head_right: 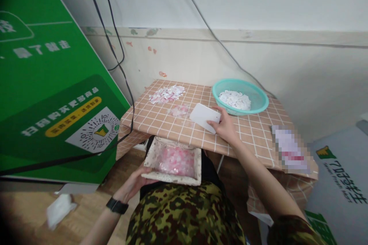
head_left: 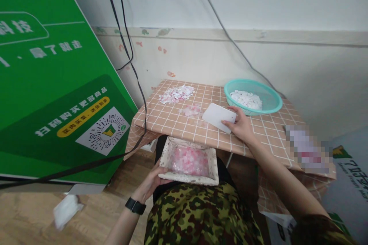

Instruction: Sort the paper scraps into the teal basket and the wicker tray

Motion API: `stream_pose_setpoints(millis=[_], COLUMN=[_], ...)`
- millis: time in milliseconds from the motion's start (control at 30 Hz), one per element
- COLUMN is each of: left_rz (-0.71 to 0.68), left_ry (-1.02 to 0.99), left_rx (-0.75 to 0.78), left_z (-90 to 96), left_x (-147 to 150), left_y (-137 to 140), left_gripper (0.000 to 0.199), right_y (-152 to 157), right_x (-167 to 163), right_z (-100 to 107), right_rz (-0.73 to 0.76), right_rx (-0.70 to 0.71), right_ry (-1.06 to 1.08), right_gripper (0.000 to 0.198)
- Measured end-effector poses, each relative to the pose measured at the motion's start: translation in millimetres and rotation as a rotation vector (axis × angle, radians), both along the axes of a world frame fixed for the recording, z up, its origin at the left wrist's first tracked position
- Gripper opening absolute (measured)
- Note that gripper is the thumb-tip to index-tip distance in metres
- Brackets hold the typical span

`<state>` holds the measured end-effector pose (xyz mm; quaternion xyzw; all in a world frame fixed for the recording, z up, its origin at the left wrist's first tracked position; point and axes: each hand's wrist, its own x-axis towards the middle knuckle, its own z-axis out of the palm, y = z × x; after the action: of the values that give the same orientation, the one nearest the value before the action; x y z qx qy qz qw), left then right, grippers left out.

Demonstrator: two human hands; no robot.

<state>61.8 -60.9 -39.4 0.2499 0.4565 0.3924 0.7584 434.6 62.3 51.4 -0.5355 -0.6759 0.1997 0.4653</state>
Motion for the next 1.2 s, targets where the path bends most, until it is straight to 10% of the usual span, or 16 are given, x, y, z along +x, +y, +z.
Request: stream_pose_setpoints(millis=[533,967,1200], left_rz=[0.240,0.233,0.206], left_ry=[0.129,0.155,0.134], left_rx=[0.065,0.068,0.088], left_z=[-21.2,-18.3,-18.4], left_x=[17.3,12.7,10.1], left_y=[20.2,22.6,22.5], left_gripper=[0.044,0.042,0.043], right_y=[-2.1,-33.1,-20.6], right_x=[-18.4,-71.8,-24.1], right_z=[1.5,13.1,23.0], right_rz=[0.036,0.351,-0.203], right_rx=[-0.116,-0.164,0.071], right_ry=[0.094,-0.023,-0.175], right_gripper=[0.056,0.048,0.045])
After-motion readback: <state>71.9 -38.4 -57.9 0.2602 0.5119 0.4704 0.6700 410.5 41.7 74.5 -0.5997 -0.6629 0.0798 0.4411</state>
